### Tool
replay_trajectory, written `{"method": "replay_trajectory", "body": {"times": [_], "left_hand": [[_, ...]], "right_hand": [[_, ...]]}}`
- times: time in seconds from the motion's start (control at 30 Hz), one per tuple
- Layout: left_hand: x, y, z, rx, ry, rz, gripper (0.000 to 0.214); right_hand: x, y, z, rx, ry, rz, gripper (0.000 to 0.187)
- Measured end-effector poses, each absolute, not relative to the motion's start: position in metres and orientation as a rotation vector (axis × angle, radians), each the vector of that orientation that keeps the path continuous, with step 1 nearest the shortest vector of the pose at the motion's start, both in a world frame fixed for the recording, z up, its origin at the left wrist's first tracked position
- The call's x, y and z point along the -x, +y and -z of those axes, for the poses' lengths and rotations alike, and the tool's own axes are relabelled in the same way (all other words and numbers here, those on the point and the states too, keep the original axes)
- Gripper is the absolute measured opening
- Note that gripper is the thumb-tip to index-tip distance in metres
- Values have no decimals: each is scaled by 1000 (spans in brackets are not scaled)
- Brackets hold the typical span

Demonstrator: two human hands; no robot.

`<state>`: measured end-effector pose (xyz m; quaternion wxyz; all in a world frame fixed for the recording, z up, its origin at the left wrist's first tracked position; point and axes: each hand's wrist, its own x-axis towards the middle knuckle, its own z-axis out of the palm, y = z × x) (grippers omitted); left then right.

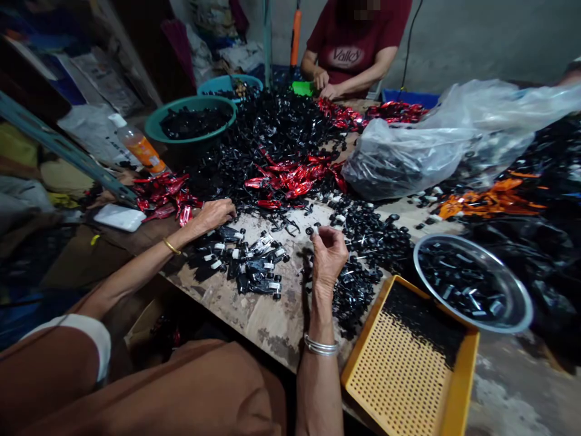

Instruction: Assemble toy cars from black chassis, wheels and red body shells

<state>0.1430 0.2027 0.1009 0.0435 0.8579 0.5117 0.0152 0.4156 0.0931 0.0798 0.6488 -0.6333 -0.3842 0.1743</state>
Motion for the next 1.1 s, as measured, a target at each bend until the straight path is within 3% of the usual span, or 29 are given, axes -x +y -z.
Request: {"method": "replay_trajectory", "body": {"times": [0.7, 0.97, 1.1], "left_hand": [[-127, 202, -106, -2141, 1503, -944, 20], [-38, 233, -167, -1942, 2050, -1145, 28], [5, 236, -195, -1932, 2590, -757, 31]], "right_hand": [[-407, 92, -104, 1436, -689, -465, 29], [-408, 93, -100, 1389, -631, -508, 31], [-403, 92, -102, 1375, -661, -505, 29]]}}
